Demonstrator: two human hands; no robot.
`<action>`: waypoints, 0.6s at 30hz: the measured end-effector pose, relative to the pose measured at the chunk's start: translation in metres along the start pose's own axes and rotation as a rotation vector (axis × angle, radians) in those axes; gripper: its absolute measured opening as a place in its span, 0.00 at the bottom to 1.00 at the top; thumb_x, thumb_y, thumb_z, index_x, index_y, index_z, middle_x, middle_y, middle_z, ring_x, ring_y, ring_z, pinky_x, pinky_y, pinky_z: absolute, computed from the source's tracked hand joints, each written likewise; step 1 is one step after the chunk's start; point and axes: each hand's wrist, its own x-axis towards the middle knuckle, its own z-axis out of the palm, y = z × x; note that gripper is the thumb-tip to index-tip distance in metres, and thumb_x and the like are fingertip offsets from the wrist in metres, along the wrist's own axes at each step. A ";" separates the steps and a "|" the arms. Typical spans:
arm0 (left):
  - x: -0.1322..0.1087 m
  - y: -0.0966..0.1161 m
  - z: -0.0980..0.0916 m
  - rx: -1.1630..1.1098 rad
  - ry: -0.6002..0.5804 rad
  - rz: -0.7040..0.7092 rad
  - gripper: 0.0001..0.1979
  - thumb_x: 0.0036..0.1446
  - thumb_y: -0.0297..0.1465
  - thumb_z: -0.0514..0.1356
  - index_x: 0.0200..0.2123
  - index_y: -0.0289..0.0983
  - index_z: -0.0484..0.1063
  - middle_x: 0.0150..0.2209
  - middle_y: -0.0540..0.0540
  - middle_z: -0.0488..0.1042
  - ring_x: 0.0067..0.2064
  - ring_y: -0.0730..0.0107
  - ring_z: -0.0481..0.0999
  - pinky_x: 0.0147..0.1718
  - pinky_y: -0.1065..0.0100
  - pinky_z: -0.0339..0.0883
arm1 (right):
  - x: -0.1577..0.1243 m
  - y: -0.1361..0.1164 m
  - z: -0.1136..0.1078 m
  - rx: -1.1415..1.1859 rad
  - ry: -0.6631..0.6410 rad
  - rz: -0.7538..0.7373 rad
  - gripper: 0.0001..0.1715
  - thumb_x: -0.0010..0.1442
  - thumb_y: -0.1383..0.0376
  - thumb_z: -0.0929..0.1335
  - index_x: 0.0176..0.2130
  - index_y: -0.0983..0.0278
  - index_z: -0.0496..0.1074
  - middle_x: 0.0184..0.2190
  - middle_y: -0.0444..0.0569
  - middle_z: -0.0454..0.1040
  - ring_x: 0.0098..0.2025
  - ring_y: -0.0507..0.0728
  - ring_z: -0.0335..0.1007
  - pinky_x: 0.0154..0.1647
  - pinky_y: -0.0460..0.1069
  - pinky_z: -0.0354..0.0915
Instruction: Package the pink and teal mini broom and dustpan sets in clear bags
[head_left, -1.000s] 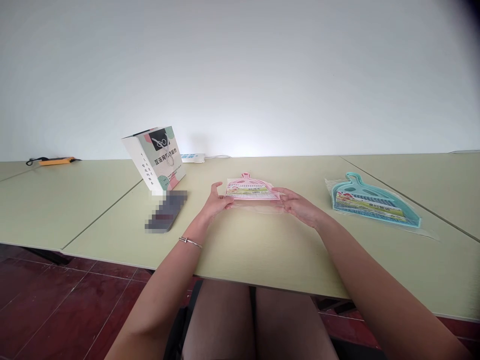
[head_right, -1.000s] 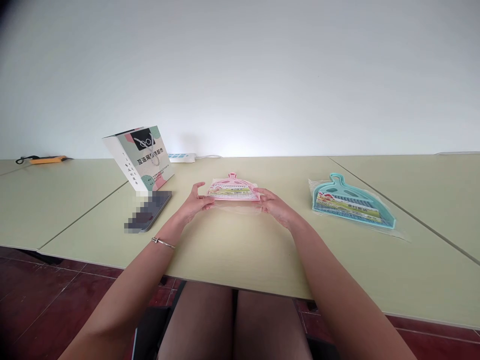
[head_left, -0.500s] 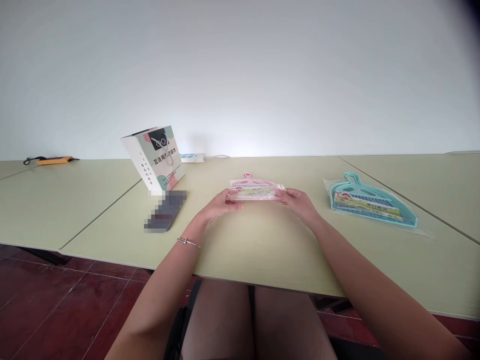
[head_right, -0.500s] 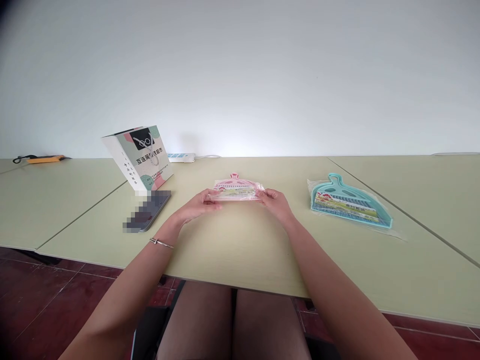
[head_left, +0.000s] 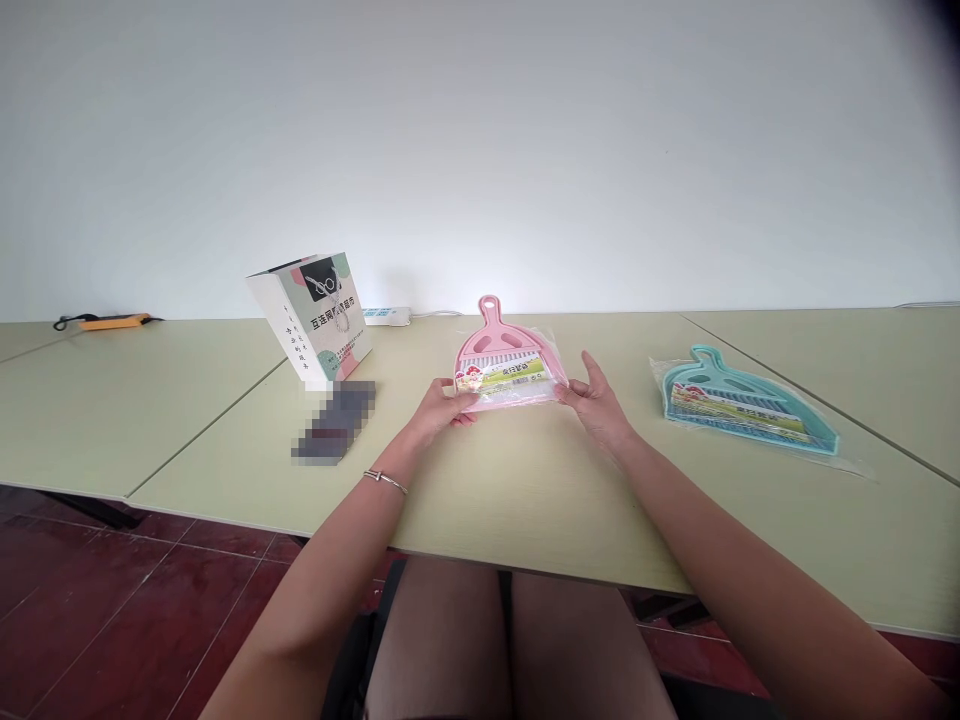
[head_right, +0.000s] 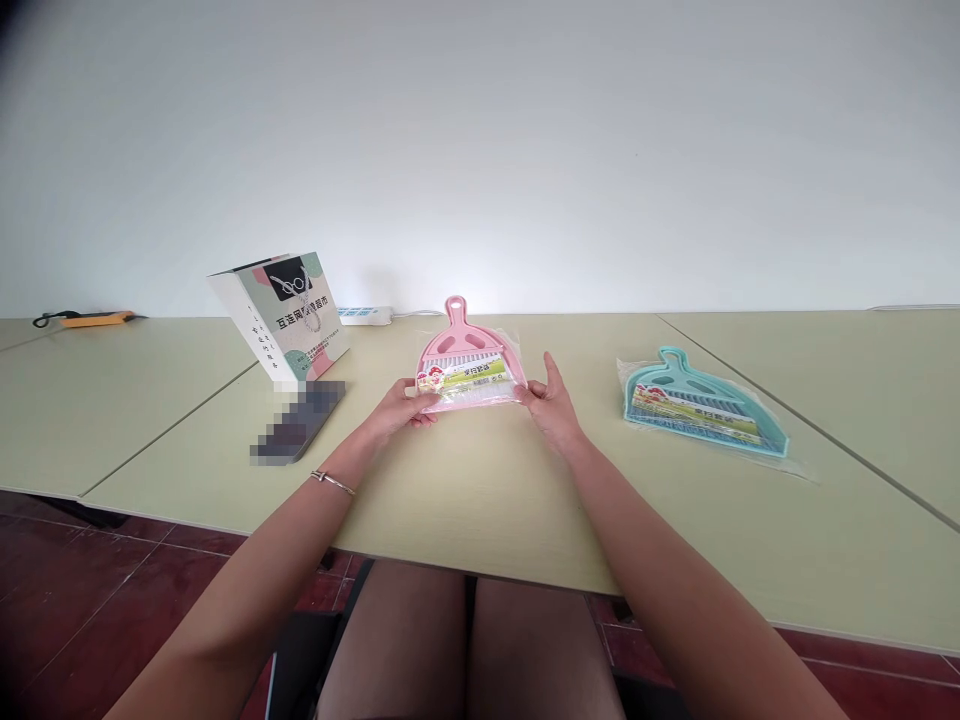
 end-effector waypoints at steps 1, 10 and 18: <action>0.000 0.001 0.000 0.012 -0.047 0.031 0.24 0.49 0.35 0.65 0.45 0.33 0.61 0.23 0.48 0.74 0.23 0.73 0.73 0.23 0.74 0.63 | 0.001 0.000 0.000 -0.002 -0.024 -0.013 0.49 0.42 0.55 0.73 0.60 0.60 0.58 0.29 0.42 0.76 0.38 0.56 0.71 0.46 0.53 0.65; 0.000 -0.003 0.009 0.072 -0.162 0.273 0.16 0.50 0.43 0.62 0.31 0.34 0.69 0.19 0.50 0.71 0.21 0.72 0.70 0.23 0.70 0.62 | -0.010 -0.007 0.012 -0.244 0.024 0.064 0.33 0.37 0.49 0.74 0.38 0.60 0.61 0.35 0.44 0.71 0.35 0.55 0.68 0.30 0.47 0.63; 0.002 -0.003 0.010 0.106 -0.160 0.332 0.19 0.54 0.46 0.56 0.25 0.36 0.67 0.17 0.50 0.70 0.18 0.73 0.68 0.19 0.71 0.59 | -0.016 -0.012 0.015 -0.329 0.159 -0.105 0.27 0.50 0.41 0.66 0.26 0.59 0.54 0.17 0.37 0.57 0.20 0.50 0.57 0.20 0.46 0.55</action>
